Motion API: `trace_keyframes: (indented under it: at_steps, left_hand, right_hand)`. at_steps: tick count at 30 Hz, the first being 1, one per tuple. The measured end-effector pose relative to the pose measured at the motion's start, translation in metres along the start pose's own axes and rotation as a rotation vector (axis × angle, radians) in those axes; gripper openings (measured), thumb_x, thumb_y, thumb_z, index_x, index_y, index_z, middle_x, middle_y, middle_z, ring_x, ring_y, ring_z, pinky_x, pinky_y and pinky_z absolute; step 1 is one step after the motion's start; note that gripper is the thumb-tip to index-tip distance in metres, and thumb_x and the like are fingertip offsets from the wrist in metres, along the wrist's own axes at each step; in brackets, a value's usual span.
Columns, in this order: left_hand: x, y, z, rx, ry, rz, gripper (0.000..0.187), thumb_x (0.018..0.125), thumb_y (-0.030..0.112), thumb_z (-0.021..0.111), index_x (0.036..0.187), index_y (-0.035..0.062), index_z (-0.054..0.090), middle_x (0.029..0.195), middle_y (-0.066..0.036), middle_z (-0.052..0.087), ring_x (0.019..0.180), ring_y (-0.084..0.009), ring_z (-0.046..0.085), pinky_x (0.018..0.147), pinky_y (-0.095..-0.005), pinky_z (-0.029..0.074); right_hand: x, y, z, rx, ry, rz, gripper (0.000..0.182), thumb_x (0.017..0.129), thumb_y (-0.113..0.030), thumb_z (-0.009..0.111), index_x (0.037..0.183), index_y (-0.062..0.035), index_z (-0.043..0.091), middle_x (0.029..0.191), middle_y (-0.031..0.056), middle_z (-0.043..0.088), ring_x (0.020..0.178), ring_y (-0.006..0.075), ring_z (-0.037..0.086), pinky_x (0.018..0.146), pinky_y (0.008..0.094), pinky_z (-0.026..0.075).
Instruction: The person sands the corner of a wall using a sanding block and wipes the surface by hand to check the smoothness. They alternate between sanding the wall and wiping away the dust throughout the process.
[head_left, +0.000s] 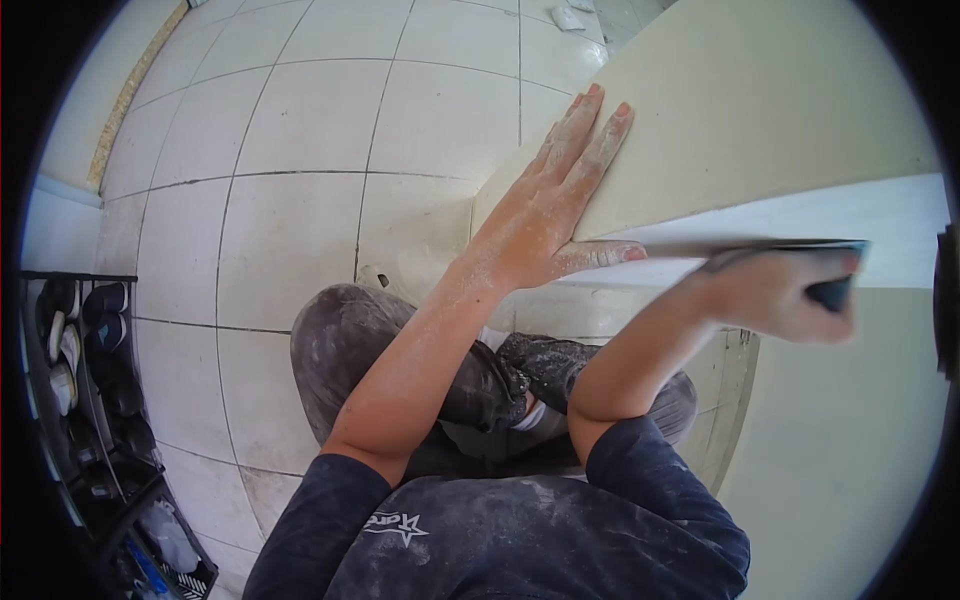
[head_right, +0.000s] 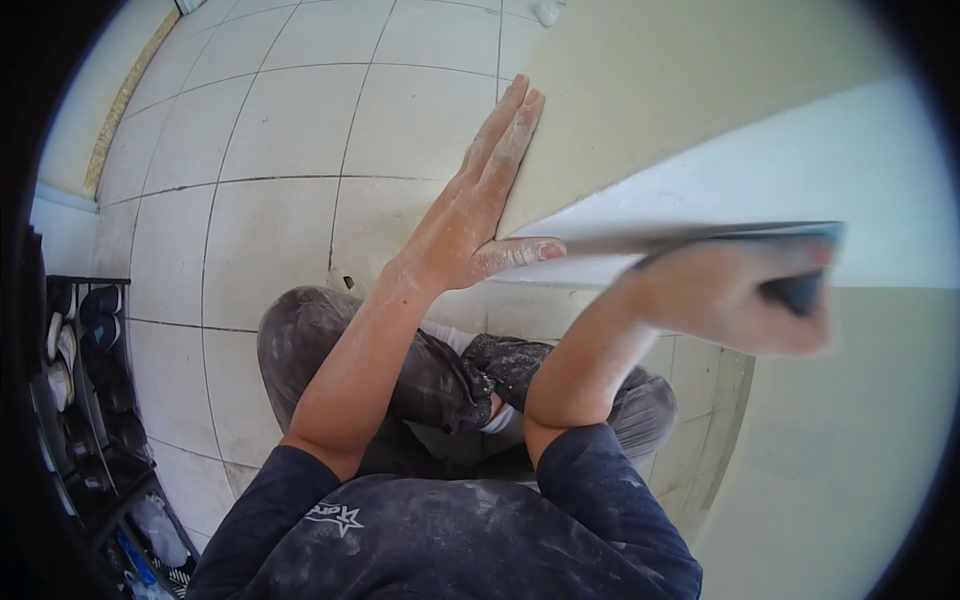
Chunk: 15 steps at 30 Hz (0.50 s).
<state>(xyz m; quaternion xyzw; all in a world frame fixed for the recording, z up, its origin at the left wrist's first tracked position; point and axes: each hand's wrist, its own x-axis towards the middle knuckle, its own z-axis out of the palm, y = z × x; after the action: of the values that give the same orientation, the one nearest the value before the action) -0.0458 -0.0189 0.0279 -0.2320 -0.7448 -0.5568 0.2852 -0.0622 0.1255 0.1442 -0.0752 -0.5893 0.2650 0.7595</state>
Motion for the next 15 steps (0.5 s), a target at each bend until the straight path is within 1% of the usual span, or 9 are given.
trace_keyframes:
  at_steps: [3, 6, 8, 10, 11, 12, 13, 14, 15]
  left_hand:
    - [0.002, 0.002, -0.004, 0.009, -0.012, -0.010, 0.114, 0.071, 0.066, 0.072, 0.158, 0.0173, 0.016, 0.161, -0.024, 0.011, 0.148, -0.0438, 0.013, 0.119, -0.0490, 0.023]
    - [0.001, 0.003, -0.005, 0.017, -0.006, -0.002, 0.115, 0.071, 0.067, 0.071, 0.158, 0.0172, 0.016, 0.161, -0.024, 0.011, 0.148, -0.0438, 0.013, 0.120, -0.0497, 0.021]
    - [0.002, 0.003, -0.006, 0.044, -0.007, 0.010, 0.115, 0.071, 0.068, 0.071, 0.158, 0.0171, 0.016, 0.161, -0.025, 0.011, 0.148, -0.0439, 0.012, 0.120, -0.0505, 0.021]
    - [0.001, 0.000, -0.003, 0.086, 0.014, 0.022, 0.117, 0.069, 0.066, 0.072, 0.158, 0.0150, 0.016, 0.161, -0.023, 0.011, 0.148, -0.0423, 0.017, 0.118, -0.0512, 0.024]
    - [0.001, -0.002, -0.003, 0.106, 0.021, 0.027, 0.118, 0.069, 0.066, 0.073, 0.158, 0.0140, 0.016, 0.162, -0.022, 0.011, 0.147, -0.0416, 0.019, 0.117, -0.0515, 0.026]
    - [0.004, -0.004, -0.006, 0.093, 0.017, 0.021, 0.116, 0.070, 0.067, 0.072, 0.158, 0.0146, 0.016, 0.161, -0.023, 0.011, 0.148, -0.0422, 0.017, 0.118, -0.0514, 0.024]
    - [0.004, -0.002, -0.008, 0.069, 0.006, 0.009, 0.115, 0.071, 0.068, 0.070, 0.158, 0.0152, 0.016, 0.161, -0.025, 0.010, 0.148, -0.0429, 0.015, 0.119, -0.0512, 0.021]
    - [0.001, 0.002, -0.006, 0.034, -0.013, -0.007, 0.114, 0.072, 0.069, 0.069, 0.158, 0.0159, 0.016, 0.160, -0.026, 0.010, 0.148, -0.0435, 0.013, 0.120, -0.0511, 0.019]
    - [-0.001, 0.005, -0.004, 0.034, -0.025, -0.018, 0.113, 0.073, 0.069, 0.068, 0.158, 0.0156, 0.016, 0.160, -0.026, 0.011, 0.148, -0.0436, 0.013, 0.120, -0.0512, 0.019]
  right_hand:
    - [0.008, -0.041, 0.010, 0.330, 0.033, 0.180, 0.034, 0.097, -0.030, 0.064, 0.091, -0.0029, 0.045, 0.092, 0.0083, 0.044, 0.073, 0.0158, 0.050, 0.062, 0.0274, 0.045]
    - [-0.033, -0.007, -0.012, 0.114, -0.036, 0.158, 0.032, 0.098, -0.030, 0.062, 0.095, -0.0041, 0.043, 0.092, 0.0073, 0.042, 0.076, 0.0165, 0.047, 0.066, 0.0310, 0.043]
    - [-0.091, 0.038, -0.039, 0.032, -0.143, -0.229, 0.029, 0.100, -0.029, 0.058, 0.095, -0.0061, 0.041, 0.091, 0.0055, 0.039, 0.081, 0.0167, 0.042, 0.070, 0.0345, 0.039]
    - [-0.130, 0.051, -0.063, 0.152, -0.321, -0.028, 0.027, 0.101, -0.029, 0.056, 0.092, -0.0077, 0.040, 0.090, 0.0041, 0.036, 0.083, 0.0167, 0.038, 0.073, 0.0361, 0.035]
    - [-0.124, 0.051, -0.061, 0.175, -0.330, 0.081, 0.034, 0.101, -0.032, 0.057, 0.089, -0.0046, 0.040, 0.088, 0.0043, 0.039, 0.073, 0.0140, 0.044, 0.062, 0.0284, 0.046]
    - [-0.103, 0.053, -0.046, 0.137, -0.241, -0.038, 0.036, 0.101, -0.034, 0.057, 0.092, -0.0034, 0.041, 0.088, 0.0057, 0.042, 0.072, 0.0142, 0.047, 0.060, 0.0278, 0.047]
    - [-0.075, 0.035, -0.030, 0.060, -0.154, 0.039, 0.041, 0.100, -0.039, 0.058, 0.093, -0.0014, 0.043, 0.088, 0.0073, 0.044, 0.073, 0.0154, 0.051, 0.062, 0.0271, 0.048]
    - [-0.043, 0.016, -0.016, 0.089, -0.113, 0.077, 0.043, 0.100, -0.041, 0.058, 0.094, -0.0007, 0.043, 0.087, 0.0077, 0.045, 0.074, 0.0159, 0.051, 0.062, 0.0269, 0.048]
    - [-0.018, 0.002, -0.005, 0.121, -0.066, 0.112, 0.046, 0.099, -0.044, 0.058, 0.095, -0.0001, 0.044, 0.087, 0.0082, 0.045, 0.075, 0.0164, 0.052, 0.062, 0.0267, 0.049]
